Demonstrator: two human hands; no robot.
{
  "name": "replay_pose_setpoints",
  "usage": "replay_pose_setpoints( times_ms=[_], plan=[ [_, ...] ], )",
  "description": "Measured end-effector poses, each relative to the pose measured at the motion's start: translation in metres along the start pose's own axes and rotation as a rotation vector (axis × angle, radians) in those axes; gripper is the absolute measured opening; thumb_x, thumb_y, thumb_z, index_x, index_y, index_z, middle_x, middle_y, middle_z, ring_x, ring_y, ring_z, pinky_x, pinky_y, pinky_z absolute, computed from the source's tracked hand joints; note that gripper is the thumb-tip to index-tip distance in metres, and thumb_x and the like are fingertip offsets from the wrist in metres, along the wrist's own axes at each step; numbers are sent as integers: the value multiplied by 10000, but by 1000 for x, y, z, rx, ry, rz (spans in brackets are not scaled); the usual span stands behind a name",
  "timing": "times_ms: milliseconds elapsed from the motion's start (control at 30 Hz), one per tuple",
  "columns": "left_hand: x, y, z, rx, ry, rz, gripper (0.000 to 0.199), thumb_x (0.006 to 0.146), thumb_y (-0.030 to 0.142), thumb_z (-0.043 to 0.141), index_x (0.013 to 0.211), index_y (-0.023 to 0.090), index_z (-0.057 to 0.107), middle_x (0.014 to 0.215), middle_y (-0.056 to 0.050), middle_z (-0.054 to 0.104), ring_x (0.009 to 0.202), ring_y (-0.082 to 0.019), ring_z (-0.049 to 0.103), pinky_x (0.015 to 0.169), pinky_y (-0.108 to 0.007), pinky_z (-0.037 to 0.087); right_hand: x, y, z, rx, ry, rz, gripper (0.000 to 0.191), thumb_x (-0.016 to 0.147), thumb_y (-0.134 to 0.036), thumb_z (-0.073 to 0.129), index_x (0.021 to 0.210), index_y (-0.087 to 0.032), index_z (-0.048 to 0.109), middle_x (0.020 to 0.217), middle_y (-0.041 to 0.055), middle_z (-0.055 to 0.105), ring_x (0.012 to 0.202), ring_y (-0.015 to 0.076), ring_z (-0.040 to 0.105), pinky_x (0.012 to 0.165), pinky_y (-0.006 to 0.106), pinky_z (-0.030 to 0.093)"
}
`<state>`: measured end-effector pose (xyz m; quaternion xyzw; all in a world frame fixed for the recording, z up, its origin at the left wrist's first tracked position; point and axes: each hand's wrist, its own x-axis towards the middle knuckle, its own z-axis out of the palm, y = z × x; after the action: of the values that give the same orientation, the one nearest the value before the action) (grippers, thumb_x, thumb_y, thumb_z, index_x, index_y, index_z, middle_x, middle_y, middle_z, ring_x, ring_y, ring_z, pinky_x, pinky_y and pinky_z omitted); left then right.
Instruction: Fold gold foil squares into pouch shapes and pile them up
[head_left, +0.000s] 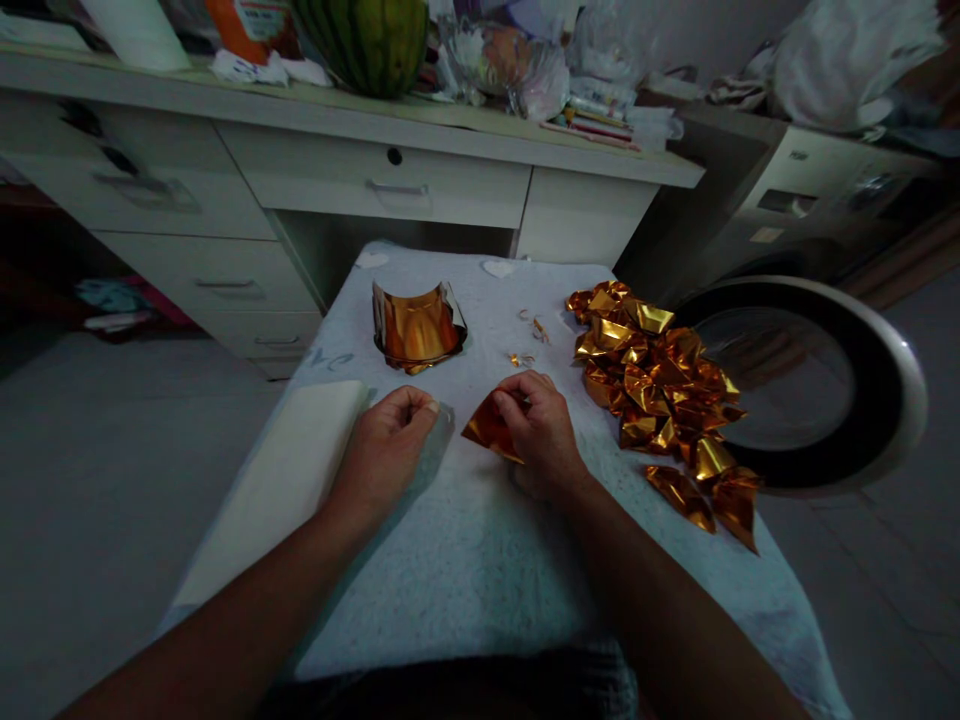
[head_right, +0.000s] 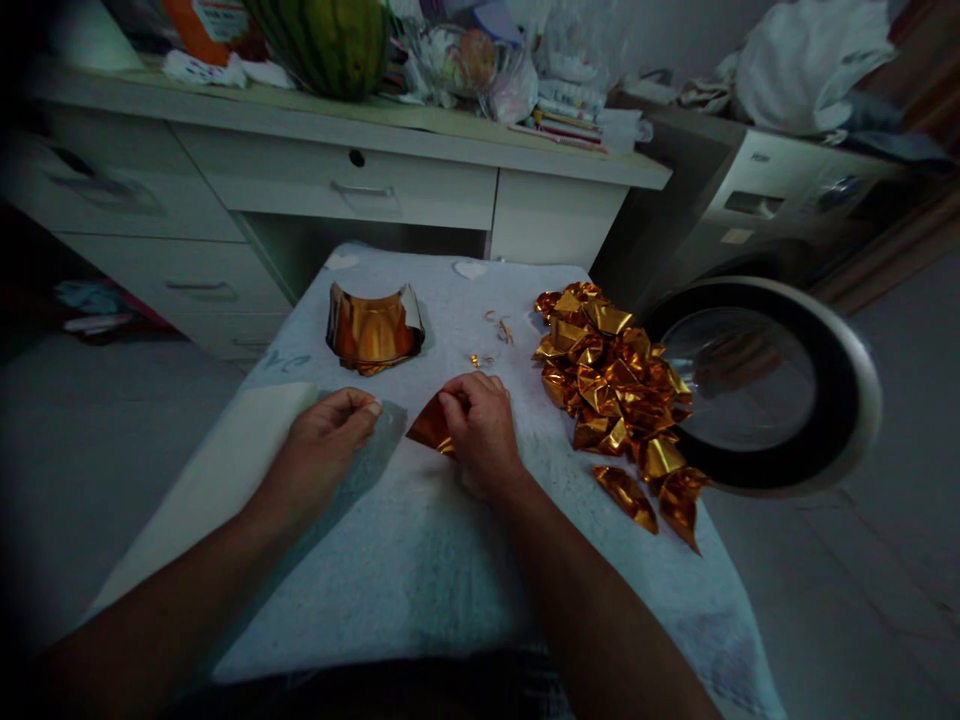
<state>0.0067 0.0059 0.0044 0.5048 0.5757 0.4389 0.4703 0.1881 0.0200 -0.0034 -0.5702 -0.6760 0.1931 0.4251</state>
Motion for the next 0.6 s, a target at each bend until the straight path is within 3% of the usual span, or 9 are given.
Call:
replay_pose_setpoints(
  times_ms=[233, 400, 600],
  plan=[
    [20, 18, 21, 33, -24, 67, 123, 766, 261, 610, 667, 187, 610, 626, 30, 559, 571, -104, 498, 555, -238, 380, 4, 12, -2, -159, -89, 49, 126, 837, -166, 557, 728, -199, 610, 756, 28, 623, 739, 180, 536, 706, 308, 372],
    [58, 13, 49, -22, -4, 60, 107, 751, 210, 591, 649, 179, 587, 611, 13, 588, 588, -116, 565, 583, -244, 433, 5, 16, -5, -306, -142, 100, 121, 790, -149, 535, 716, -200, 616, 723, 32, 624, 684, 179, 527, 640, 299, 332],
    [89, 9, 78, -11, -72, -6, 81, 758, 159, 559, 685, 153, 593, 684, -52, 670, 533, -122, 604, 548, -256, 464, 6, 22, -7, -404, -157, 162, 117, 771, -166, 539, 741, -196, 648, 747, 51, 655, 697, 190, 538, 631, 298, 311]
  ],
)
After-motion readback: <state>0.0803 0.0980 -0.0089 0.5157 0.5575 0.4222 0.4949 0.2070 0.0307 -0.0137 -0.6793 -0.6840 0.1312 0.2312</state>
